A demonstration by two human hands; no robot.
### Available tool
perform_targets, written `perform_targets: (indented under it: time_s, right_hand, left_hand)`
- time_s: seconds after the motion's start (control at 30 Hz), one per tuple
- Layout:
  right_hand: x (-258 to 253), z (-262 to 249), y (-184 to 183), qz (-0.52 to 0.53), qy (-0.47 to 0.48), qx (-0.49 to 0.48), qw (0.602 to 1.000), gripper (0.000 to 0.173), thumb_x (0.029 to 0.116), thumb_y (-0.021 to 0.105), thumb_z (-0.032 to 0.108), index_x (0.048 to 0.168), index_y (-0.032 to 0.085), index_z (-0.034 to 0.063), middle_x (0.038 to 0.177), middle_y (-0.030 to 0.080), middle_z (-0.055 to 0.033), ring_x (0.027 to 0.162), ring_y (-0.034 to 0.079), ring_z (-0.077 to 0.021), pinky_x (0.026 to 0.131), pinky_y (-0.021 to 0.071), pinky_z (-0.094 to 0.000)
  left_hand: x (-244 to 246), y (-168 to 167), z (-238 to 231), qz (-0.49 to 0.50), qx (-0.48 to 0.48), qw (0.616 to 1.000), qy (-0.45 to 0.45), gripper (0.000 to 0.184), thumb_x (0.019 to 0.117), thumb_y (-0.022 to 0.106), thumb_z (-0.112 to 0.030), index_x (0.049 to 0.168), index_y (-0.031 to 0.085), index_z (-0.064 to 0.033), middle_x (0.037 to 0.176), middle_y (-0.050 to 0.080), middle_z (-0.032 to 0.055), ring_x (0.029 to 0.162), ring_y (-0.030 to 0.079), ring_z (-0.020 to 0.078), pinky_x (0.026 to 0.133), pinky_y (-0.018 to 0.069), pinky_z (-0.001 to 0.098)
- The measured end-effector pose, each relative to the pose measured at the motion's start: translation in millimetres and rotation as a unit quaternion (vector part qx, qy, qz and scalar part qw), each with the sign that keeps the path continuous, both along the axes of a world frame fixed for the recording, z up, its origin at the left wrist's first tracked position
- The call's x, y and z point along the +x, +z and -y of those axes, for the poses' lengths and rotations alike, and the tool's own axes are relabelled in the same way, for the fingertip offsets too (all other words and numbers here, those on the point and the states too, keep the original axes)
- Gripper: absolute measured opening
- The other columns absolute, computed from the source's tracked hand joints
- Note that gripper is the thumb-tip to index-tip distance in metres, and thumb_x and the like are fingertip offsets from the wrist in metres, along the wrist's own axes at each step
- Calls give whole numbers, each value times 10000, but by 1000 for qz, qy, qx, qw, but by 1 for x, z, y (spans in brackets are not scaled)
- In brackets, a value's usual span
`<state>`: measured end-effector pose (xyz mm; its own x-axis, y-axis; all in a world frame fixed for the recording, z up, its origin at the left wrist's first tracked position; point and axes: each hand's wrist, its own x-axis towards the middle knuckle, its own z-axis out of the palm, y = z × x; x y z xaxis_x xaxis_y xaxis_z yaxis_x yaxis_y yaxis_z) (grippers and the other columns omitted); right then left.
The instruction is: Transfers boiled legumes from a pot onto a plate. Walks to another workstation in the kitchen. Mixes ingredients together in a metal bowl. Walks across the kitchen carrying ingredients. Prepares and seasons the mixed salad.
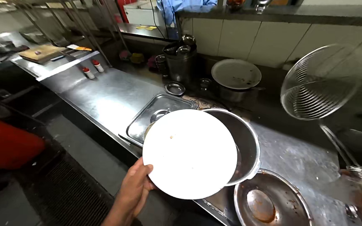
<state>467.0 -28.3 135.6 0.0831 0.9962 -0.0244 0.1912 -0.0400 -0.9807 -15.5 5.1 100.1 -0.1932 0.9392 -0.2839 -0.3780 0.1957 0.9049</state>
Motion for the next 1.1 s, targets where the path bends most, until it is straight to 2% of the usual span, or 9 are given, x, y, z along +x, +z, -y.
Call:
perform_targets:
  time_s: [0.1, 0.2, 0.33, 0.43, 0.53, 0.63, 0.8, 0.93, 1.1]
  right_hand:
    - [3, 9, -5, 33, 7, 31, 999, 132, 1022, 547, 204, 1153, 557, 189, 848, 658, 168, 672, 632, 14, 607, 560, -194]
    - [10, 9, -3, 70, 87, 32, 993, 301, 1033, 545, 247, 1286, 499, 89, 1248, 665, 21, 869, 697, -72, 687, 597, -280]
    - [3, -5, 4, 68, 83, -13, 994, 257, 1013, 525, 130, 1258, 454, 159, 871, 616, 126, 650, 608, -30, 583, 553, -246]
    - [-3, -19, 14, 116, 87, -66, 987, 410, 920, 667, 216, 1284, 503, 124, 894, 605, 120, 644, 603, -24, 564, 555, -258]
    - [-11, -33, 12, 200, 93, -83, 972, 215, 909, 705, 197, 1048, 596, 74, 820, 622, 61, 655, 608, -42, 591, 547, -276]
    - [-10, -49, 14, 265, 188, -39, 945, 303, 943, 660, 183, 1078, 657, -88, 1254, 613, -215, 1128, 598, -213, 965, 502, -397]
    - [-45, -66, 38, 267, 191, -41, 944, 432, 946, 602, 134, 1310, 488, -68, 914, 612, -73, 729, 617, -110, 657, 559, -331]
    - [-66, -76, 55, 324, 205, -72, 921, 757, 871, 768, 248, 1502, 408, 34, 853, 618, -99, 635, 573, -153, 595, 519, -365]
    - [-75, -91, 48, 502, 275, -14, 820, 370, 1001, 616, 185, 1367, 645, 134, 1014, 722, -171, 816, 699, -340, 713, 552, -583]
  left_hand:
    - [-10, -3, -2, 4, 52, 998, 43, 366, 973, 346, -49, 1297, 509, -7, 1020, 727, 153, 830, 753, 216, 663, 652, 386]
    - [-25, -5, -4, 9, 90, 993, 80, 368, 980, 323, -72, 1304, 497, -61, 1064, 720, 116, 897, 743, 201, 743, 649, 410]
    - [-38, -7, -10, 22, 117, 984, 136, 338, 983, 306, -78, 1278, 471, -95, 1077, 706, 93, 918, 737, 205, 757, 644, 431]
    - [-46, -11, -14, 48, 137, 977, 158, 331, 980, 316, -83, 1265, 484, -100, 1098, 704, 97, 947, 733, 216, 777, 640, 452]
    - [-51, -15, -14, 57, 149, 973, 170, 334, 984, 319, -91, 1278, 477, -106, 1115, 703, 91, 965, 731, 211, 792, 639, 447]
    - [-55, -19, -14, 57, 146, 972, 176, 357, 980, 324, -88, 1305, 470, -110, 1125, 701, 85, 980, 728, 204, 809, 637, 440]
    - [-60, -24, -11, 67, 144, 970, 182, 368, 967, 339, -78, 1308, 470, -119, 1124, 704, 87, 970, 733, 201, 797, 640, 433]
    - [-66, -25, -5, 50, 138, 971, 187, 375, 956, 353, -84, 1303, 476, -150, 1125, 705, 62, 974, 731, 184, 801, 639, 422]
    - [-71, -28, -2, 43, 151, 971, 179, 371, 960, 350, -83, 1298, 486, -155, 1140, 702, 48, 998, 723, 166, 829, 633, 408]
